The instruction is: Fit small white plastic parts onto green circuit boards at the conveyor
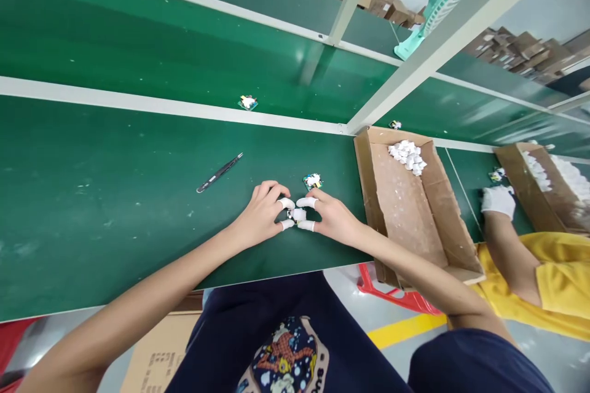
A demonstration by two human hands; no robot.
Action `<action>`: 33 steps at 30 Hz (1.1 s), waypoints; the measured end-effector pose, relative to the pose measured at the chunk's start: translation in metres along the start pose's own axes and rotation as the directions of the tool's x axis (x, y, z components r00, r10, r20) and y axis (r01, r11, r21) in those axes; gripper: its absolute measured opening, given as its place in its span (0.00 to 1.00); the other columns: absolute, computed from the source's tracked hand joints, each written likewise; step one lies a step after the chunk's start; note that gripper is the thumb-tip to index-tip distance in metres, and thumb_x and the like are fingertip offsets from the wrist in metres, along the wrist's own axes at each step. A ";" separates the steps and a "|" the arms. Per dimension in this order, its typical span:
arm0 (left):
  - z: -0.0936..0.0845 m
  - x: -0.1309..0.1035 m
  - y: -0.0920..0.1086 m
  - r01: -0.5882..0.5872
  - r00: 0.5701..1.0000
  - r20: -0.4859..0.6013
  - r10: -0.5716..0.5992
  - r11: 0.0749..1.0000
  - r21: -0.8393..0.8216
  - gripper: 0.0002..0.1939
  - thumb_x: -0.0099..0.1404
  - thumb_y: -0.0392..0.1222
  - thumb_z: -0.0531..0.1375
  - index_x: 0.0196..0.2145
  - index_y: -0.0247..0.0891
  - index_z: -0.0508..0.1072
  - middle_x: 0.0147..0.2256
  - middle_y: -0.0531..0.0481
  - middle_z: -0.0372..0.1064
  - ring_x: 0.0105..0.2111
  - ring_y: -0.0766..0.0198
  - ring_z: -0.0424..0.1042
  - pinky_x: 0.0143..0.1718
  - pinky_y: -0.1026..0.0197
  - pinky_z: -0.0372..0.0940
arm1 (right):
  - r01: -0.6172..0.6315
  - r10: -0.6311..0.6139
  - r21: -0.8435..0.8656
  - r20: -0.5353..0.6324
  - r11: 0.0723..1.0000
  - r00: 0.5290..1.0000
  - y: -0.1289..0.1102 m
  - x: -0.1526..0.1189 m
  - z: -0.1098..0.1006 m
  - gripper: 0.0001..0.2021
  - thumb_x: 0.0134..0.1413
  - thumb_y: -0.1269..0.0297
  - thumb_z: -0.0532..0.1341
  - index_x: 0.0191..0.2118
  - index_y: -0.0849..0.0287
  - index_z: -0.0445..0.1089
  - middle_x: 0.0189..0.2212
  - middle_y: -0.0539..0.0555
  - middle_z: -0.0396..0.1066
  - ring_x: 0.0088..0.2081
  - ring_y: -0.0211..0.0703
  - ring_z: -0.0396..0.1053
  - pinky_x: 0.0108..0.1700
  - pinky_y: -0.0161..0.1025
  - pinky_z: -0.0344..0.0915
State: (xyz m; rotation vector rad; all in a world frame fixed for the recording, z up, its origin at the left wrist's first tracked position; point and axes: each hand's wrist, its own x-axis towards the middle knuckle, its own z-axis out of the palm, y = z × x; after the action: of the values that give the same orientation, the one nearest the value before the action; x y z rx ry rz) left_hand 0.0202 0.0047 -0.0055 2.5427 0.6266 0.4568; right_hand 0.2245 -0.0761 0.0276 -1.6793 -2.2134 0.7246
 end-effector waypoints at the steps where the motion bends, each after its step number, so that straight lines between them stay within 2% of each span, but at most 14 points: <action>1: 0.001 0.000 0.000 0.004 1.000 0.002 -0.004 1.000 -0.002 0.09 0.61 0.40 0.61 0.40 0.37 0.70 0.49 0.42 0.64 0.52 0.48 0.54 0.49 0.44 0.58 | -0.002 0.002 0.008 0.005 1.000 1.000 -0.001 0.001 0.004 0.16 0.55 0.62 0.64 0.49 0.57 0.67 0.42 0.55 0.66 0.39 0.43 0.67 0.39 0.39 0.66; 9: 0.000 -0.001 -0.002 0.055 0.998 0.043 -0.053 0.997 -0.045 0.11 0.60 0.43 0.62 0.40 0.38 0.71 0.49 0.43 0.63 0.52 0.49 0.54 0.50 0.44 0.58 | -0.019 0.027 0.177 -0.040 0.984 0.999 0.001 0.007 0.012 0.08 0.53 0.69 0.62 0.41 0.58 0.69 0.37 0.52 0.65 0.32 0.38 0.63 0.37 0.36 0.63; 14: -0.001 0.000 -0.005 0.062 0.997 0.059 -0.056 0.993 -0.105 0.07 0.62 0.40 0.60 0.39 0.40 0.73 0.48 0.45 0.64 0.52 0.50 0.55 0.50 0.45 0.58 | -0.062 0.066 0.138 -0.026 0.988 0.997 -0.003 0.005 0.012 0.08 0.55 0.66 0.61 0.42 0.56 0.68 0.39 0.53 0.65 0.34 0.39 0.64 0.37 0.36 0.63; 19: 0.004 0.000 -0.002 0.059 0.997 0.048 -0.054 0.991 -0.118 0.07 0.62 0.40 0.61 0.39 0.39 0.73 0.47 0.45 0.66 0.52 0.51 0.56 0.49 0.46 0.58 | -0.096 0.097 0.106 -0.004 0.990 0.995 -0.003 0.007 0.013 0.10 0.55 0.63 0.61 0.44 0.57 0.68 0.37 0.52 0.64 0.30 0.38 0.62 0.35 0.37 0.63; 22: 0.005 0.000 0.000 0.054 0.998 0.046 -0.049 0.992 -0.114 0.08 0.62 0.41 0.61 0.39 0.38 0.72 0.47 0.45 0.66 0.52 0.50 0.56 0.50 0.46 0.58 | -0.041 0.041 -0.001 -0.008 0.999 0.999 -0.004 0.007 0.014 0.07 0.59 0.64 0.58 0.41 0.58 0.69 0.39 0.55 0.66 0.36 0.42 0.64 0.36 0.38 0.63; 24: 0.005 0.000 0.000 0.062 0.997 0.047 -0.057 0.991 -0.118 0.08 0.62 0.40 0.61 0.40 0.38 0.72 0.47 0.45 0.65 0.52 0.51 0.55 0.50 0.46 0.57 | -0.022 0.021 -0.045 -0.010 0.999 1.000 -0.004 0.006 0.013 0.08 0.60 0.62 0.57 0.40 0.58 0.70 0.41 0.57 0.66 0.39 0.44 0.65 0.36 0.39 0.63; 26: 0.005 0.000 0.000 0.071 0.997 0.050 -0.065 0.989 -0.126 0.08 0.61 0.39 0.61 0.39 0.39 0.73 0.47 0.45 0.65 0.52 0.51 0.55 0.50 0.46 0.57 | -0.032 0.033 0.017 -0.016 0.999 0.999 -0.003 0.006 0.010 0.10 0.60 0.59 0.58 0.42 0.57 0.71 0.41 0.57 0.67 0.37 0.43 0.65 0.35 0.38 0.63; 28: 0.004 0.000 -0.001 0.072 0.997 0.047 -0.066 0.989 -0.127 0.08 0.61 0.39 0.61 0.39 0.39 0.73 0.47 0.46 0.65 0.52 0.51 0.55 0.50 0.47 0.57 | -0.086 0.091 0.138 -0.032 0.987 0.995 0.002 0.007 0.005 0.13 0.58 0.57 0.60 0.45 0.56 0.70 0.36 0.54 0.67 0.31 0.39 0.64 0.32 0.37 0.63; 30: 0.005 0.000 -0.001 0.067 0.997 0.043 -0.063 0.991 -0.118 0.08 0.61 0.39 0.61 0.40 0.39 0.73 0.47 0.46 0.65 0.52 0.51 0.55 0.50 0.47 0.57 | -0.208 0.205 0.273 0.039 0.939 0.978 0.008 0.008 0.001 0.14 0.56 0.56 0.61 0.46 0.57 0.70 0.26 0.49 0.66 0.24 0.36 0.61 0.27 0.35 0.61; 33: 0.006 0.000 -0.001 0.062 0.997 0.050 -0.058 0.993 -0.096 0.08 0.62 0.39 0.60 0.40 0.39 0.73 0.48 0.45 0.65 0.52 0.51 0.55 0.50 0.47 0.57 | -0.454 0.334 0.457 0.321 0.765 0.886 0.017 0.011 -0.001 0.14 0.56 0.55 0.60 0.44 0.58 0.68 0.18 0.44 0.64 0.15 0.33 0.57 0.18 0.32 0.56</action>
State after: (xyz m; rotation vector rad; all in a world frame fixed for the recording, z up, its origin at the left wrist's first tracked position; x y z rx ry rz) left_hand 0.0220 0.0031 -0.0106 2.4283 0.6455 0.3950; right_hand 0.2355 -0.0621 0.0181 -1.8383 -1.5487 1.5340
